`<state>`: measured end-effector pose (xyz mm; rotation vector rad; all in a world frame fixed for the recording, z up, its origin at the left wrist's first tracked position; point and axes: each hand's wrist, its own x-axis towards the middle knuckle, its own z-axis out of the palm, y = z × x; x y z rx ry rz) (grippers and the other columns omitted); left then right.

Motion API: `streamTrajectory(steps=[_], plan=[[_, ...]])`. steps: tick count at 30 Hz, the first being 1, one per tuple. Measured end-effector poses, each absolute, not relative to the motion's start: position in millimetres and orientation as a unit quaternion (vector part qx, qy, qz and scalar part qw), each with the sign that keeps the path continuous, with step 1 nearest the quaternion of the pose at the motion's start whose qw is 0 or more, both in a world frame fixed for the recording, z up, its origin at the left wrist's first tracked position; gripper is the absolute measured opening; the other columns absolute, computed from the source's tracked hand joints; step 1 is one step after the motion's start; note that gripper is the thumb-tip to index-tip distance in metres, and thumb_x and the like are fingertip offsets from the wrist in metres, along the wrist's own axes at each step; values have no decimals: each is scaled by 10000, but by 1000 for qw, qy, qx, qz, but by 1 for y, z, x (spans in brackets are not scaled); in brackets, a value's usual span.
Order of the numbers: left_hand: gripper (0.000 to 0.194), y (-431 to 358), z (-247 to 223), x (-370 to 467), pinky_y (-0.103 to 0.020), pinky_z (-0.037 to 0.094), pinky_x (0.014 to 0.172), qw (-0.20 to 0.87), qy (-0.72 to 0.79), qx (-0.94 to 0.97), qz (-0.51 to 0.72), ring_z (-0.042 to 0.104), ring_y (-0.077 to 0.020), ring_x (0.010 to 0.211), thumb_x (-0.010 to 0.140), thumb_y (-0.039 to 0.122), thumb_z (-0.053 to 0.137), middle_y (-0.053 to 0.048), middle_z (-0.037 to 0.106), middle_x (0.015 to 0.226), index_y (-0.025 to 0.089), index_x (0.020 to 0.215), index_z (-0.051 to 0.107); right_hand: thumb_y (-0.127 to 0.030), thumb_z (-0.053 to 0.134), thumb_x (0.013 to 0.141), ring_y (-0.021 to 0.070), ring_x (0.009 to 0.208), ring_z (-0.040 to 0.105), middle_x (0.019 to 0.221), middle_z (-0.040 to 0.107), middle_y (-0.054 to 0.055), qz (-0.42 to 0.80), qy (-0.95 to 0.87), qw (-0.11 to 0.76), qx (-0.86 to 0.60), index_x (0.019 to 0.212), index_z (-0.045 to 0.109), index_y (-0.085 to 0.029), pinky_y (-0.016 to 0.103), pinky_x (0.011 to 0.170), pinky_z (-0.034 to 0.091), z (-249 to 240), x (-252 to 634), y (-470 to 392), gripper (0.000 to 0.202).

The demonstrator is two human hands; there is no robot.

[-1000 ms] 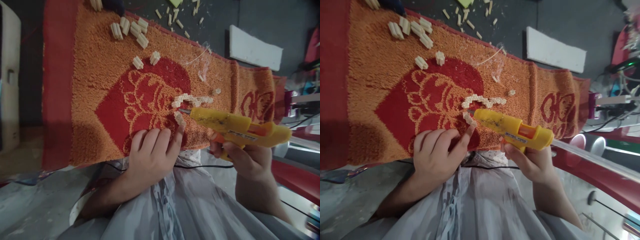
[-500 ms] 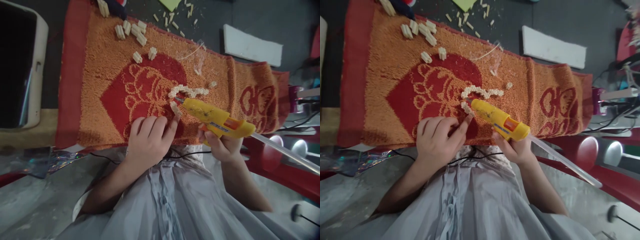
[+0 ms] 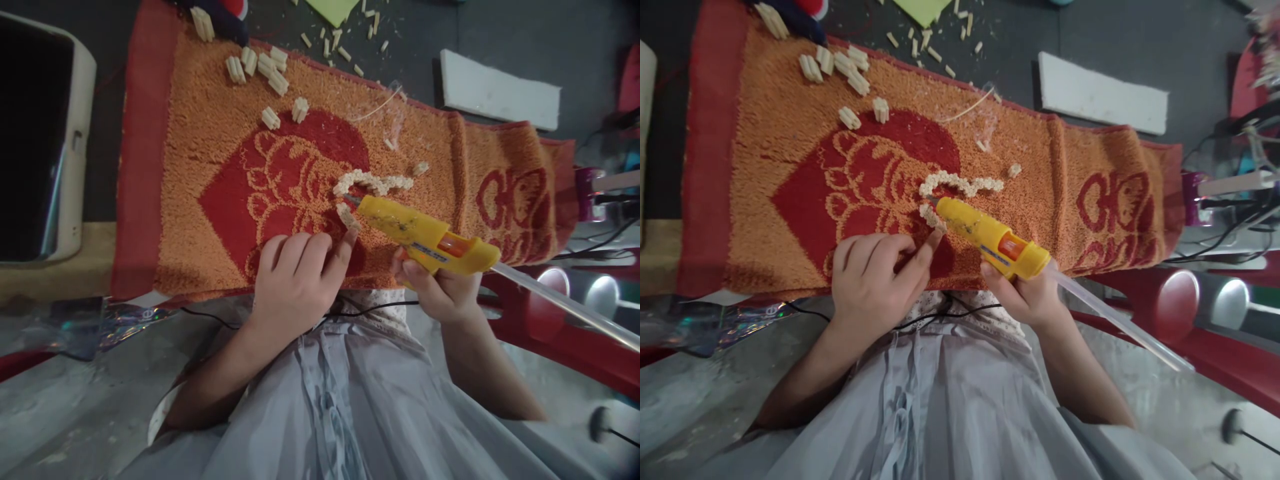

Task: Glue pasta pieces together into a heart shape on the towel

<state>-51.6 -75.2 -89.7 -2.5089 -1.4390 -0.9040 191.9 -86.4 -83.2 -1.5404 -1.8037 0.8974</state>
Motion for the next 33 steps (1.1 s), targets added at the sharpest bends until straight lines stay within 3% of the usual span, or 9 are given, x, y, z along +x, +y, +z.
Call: streamTrajectory(steps=[16,33], plan=[[239,-75,-89,-52,-335,346,722,54,-473,-827,-299,514,-167,762,887,204,627,-9,652,803,202,1122,668,-452,629,874,136,555,571,613,604,2,340,-684,294,-574,722,639,-207,267,500,467,-80,188,-85,289],[234,-75,-90,-52,-330,347,736,49,-471,-828,-299,513,-163,776,894,206,622,-19,649,818,204,1122,672,-440,631,877,150,580,599,674,647,22,329,-693,285,-574,830,683,-212,274,493,493,-77,189,-85,238]])
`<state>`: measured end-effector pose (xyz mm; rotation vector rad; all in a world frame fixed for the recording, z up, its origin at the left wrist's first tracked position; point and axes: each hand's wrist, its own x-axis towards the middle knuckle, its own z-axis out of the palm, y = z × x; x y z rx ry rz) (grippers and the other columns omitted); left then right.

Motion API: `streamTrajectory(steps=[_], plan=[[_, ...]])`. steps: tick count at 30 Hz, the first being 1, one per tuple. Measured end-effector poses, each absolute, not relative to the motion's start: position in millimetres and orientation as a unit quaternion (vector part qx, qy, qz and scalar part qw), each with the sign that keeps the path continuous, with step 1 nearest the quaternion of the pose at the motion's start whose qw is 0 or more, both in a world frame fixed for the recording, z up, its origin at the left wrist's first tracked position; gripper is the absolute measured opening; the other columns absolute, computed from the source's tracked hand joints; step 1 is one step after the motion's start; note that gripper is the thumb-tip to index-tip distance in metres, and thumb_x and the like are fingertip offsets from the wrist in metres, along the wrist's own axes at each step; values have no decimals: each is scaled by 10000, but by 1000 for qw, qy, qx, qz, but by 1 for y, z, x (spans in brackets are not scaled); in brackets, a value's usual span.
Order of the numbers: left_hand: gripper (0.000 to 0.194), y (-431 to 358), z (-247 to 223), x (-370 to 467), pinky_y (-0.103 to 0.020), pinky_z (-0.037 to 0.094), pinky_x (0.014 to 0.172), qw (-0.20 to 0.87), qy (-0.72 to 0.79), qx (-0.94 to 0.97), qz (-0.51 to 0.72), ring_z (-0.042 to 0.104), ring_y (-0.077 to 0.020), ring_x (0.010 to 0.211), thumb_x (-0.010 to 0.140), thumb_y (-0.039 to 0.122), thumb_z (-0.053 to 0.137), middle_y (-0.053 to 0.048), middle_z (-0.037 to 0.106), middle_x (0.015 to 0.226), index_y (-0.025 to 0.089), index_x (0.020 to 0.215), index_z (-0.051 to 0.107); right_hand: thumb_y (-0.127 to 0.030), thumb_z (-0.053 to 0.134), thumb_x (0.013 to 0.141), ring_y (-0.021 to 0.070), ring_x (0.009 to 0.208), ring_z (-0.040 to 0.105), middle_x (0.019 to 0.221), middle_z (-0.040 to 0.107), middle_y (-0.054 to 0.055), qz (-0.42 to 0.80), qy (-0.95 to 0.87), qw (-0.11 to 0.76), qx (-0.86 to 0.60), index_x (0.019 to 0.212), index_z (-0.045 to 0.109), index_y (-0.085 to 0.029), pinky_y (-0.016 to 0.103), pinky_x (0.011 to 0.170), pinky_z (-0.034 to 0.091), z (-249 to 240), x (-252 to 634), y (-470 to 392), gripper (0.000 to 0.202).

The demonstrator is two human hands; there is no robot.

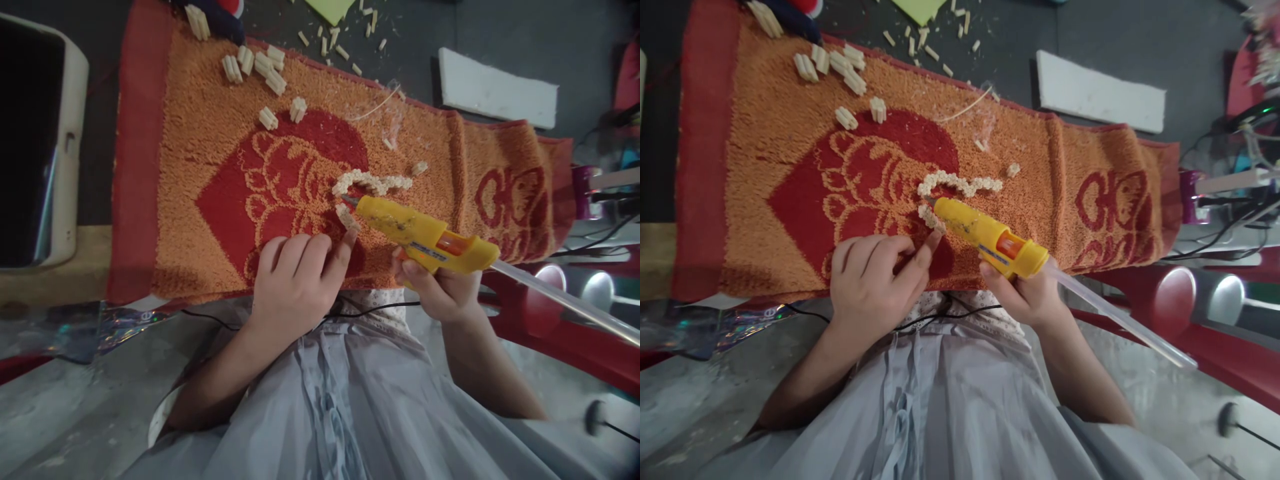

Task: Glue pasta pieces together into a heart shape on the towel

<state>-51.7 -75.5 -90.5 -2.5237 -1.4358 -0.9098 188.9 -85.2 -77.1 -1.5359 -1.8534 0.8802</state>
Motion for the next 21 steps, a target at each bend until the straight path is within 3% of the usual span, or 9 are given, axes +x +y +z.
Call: streamTrajectory(steps=[6,12,21], plan=[[266,-76,-91,-53,-329,342,740,36,-469,-829,-304,519,-160,794,904,190,599,-21,644,835,211,1165,651,-449,659,857,136,534,562,588,578,-10,343,-674,285,-589,748,637,-215,267,478,481,-76,189,-86,259],[191,-76,-91,-52,-330,348,732,47,-471,-827,-303,515,-158,774,899,205,615,-15,642,817,199,1083,668,-475,651,858,152,574,601,670,643,18,353,-670,285,-588,815,671,-222,270,472,490,-79,192,-87,257],[270,-76,-90,-52,-340,378,751,38,-476,-831,-286,551,-179,826,904,214,604,-41,680,889,201,1170,652,-426,666,858,155,571,616,635,639,-2,368,-669,297,-573,780,666,-241,277,510,504,-68,191,-87,200]])
